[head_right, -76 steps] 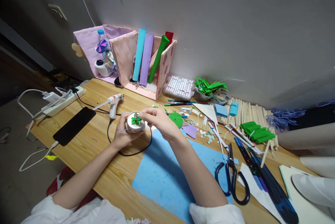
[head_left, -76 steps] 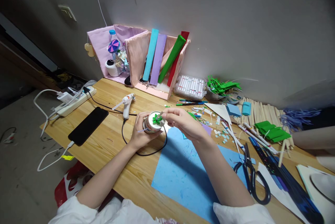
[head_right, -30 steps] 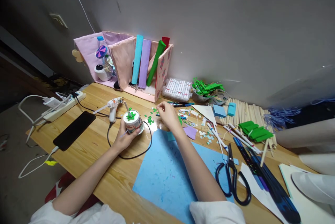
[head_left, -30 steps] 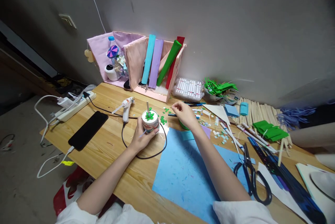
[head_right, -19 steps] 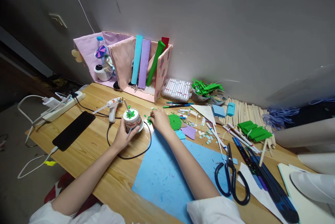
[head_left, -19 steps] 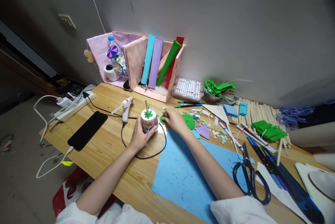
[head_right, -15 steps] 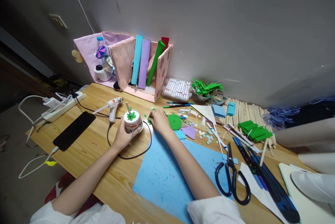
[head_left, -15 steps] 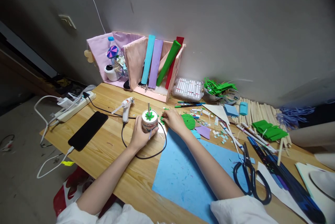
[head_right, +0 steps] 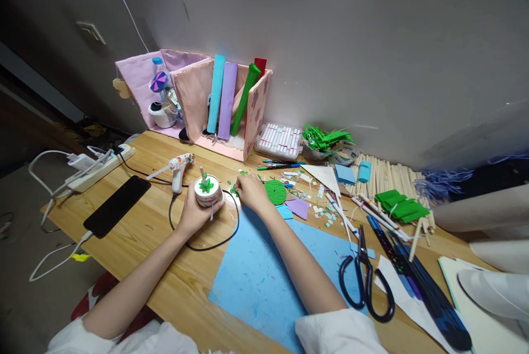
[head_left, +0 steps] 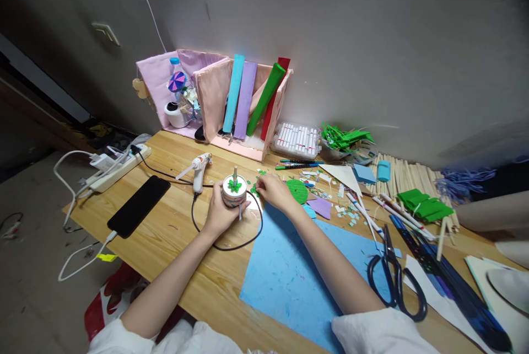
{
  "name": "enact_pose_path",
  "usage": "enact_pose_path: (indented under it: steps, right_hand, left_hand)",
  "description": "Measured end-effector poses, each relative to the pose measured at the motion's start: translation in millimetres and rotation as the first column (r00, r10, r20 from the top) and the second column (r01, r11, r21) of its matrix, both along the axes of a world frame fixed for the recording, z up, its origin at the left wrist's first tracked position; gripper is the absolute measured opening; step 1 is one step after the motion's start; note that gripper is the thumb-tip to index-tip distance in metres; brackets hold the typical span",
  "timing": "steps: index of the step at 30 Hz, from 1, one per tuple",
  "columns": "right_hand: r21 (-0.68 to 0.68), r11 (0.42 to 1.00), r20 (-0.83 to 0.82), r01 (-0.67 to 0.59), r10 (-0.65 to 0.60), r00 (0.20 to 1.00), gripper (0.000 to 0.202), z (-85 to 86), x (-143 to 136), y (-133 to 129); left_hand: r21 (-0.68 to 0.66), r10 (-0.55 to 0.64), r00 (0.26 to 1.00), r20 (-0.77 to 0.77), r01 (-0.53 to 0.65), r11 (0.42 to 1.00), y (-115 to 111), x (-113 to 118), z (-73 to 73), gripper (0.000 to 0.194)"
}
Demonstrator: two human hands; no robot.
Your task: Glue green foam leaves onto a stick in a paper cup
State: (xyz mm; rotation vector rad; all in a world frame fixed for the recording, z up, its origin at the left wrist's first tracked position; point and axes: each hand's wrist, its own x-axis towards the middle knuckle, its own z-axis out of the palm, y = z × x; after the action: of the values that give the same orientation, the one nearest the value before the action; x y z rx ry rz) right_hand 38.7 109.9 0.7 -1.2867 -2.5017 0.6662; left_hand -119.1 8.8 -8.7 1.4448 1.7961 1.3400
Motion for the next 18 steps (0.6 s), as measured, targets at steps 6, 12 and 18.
enact_pose_path:
  steps: [6, 12, 18]
  right_hand:
    - [-0.044, 0.998, -0.050, 0.035, -0.037, 0.998, 0.015, 1.7, 1.6, -0.6]
    - [-0.178, 0.983, -0.191, 0.052, -0.087, 0.978, 0.017, 2.0, 3.9, 3.4]
    - [-0.414, 0.909, -0.445, -0.042, -0.162, 0.881, 0.015, 11.0, 4.7, 6.6]
  left_hand:
    - [-0.020, 0.007, 0.998, 0.064, -0.005, 1.000, 1.3, -0.2, -1.1, 0.058]
    - [-0.028, -0.004, 0.995, 0.098, 0.007, 1.000, 0.6, -0.5, -3.3, 0.061]
    - [-0.022, -0.002, 0.994, 0.107, 0.004, 1.000, 0.7, -0.9, -4.2, 0.058]
